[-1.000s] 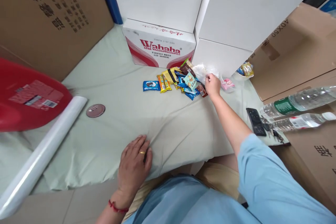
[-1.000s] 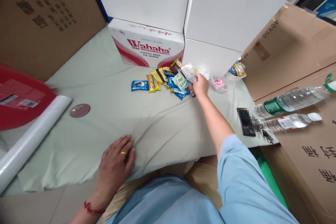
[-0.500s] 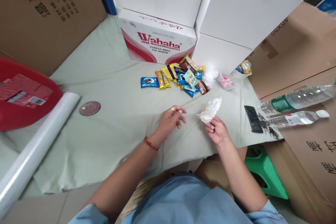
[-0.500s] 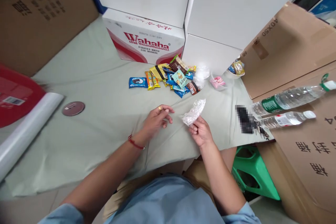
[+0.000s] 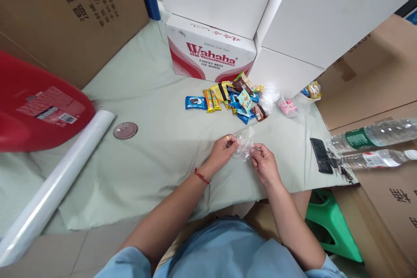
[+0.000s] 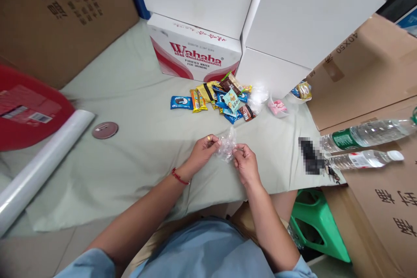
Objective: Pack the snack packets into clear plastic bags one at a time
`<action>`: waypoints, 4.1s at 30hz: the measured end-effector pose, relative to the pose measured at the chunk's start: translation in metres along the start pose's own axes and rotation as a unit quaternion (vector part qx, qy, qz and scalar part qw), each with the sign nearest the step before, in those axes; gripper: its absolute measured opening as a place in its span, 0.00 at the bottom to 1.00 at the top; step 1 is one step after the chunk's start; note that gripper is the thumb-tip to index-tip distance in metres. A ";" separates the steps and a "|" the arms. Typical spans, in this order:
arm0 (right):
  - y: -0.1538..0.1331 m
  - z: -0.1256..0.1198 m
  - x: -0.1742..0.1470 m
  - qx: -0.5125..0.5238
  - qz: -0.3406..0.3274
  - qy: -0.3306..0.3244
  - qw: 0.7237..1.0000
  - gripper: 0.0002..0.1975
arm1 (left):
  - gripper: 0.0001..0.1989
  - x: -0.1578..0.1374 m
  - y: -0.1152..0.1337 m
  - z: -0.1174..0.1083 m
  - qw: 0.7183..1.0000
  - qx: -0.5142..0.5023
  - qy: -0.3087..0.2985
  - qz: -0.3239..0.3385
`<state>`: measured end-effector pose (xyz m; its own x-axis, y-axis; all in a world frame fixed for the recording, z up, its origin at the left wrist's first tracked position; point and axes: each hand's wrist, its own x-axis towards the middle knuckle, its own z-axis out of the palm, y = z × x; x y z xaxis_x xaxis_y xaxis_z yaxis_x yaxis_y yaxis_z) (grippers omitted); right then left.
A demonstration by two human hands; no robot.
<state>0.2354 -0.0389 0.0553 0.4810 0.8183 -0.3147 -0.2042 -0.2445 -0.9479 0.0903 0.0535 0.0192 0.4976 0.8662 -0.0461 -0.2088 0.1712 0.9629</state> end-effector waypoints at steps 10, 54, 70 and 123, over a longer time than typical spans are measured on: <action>0.001 -0.031 -0.013 0.061 -0.048 0.035 0.996 0.13 | 0.18 0.000 -0.002 -0.004 0.996 -0.089 0.000 -0.025; 0.001 -0.014 -0.015 -0.168 -0.251 0.112 0.947 0.18 | 0.23 -0.004 0.006 -0.004 0.982 -0.128 -0.083 -0.107; -0.014 -0.032 -0.003 0.083 -0.097 0.143 0.982 0.21 | 0.11 0.000 0.006 -0.009 0.978 -0.191 -0.016 -0.077; -0.004 -0.034 0.004 -0.177 -0.116 0.011 0.977 0.18 | 0.13 0.000 0.005 -0.018 0.963 0.035 0.251 0.092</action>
<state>0.2673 -0.0528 0.0561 0.4976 0.8631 -0.0864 0.2193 -0.2216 -0.9502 0.0743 0.0627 0.0190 -0.0150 0.9997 0.0210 -0.1891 -0.0234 0.9817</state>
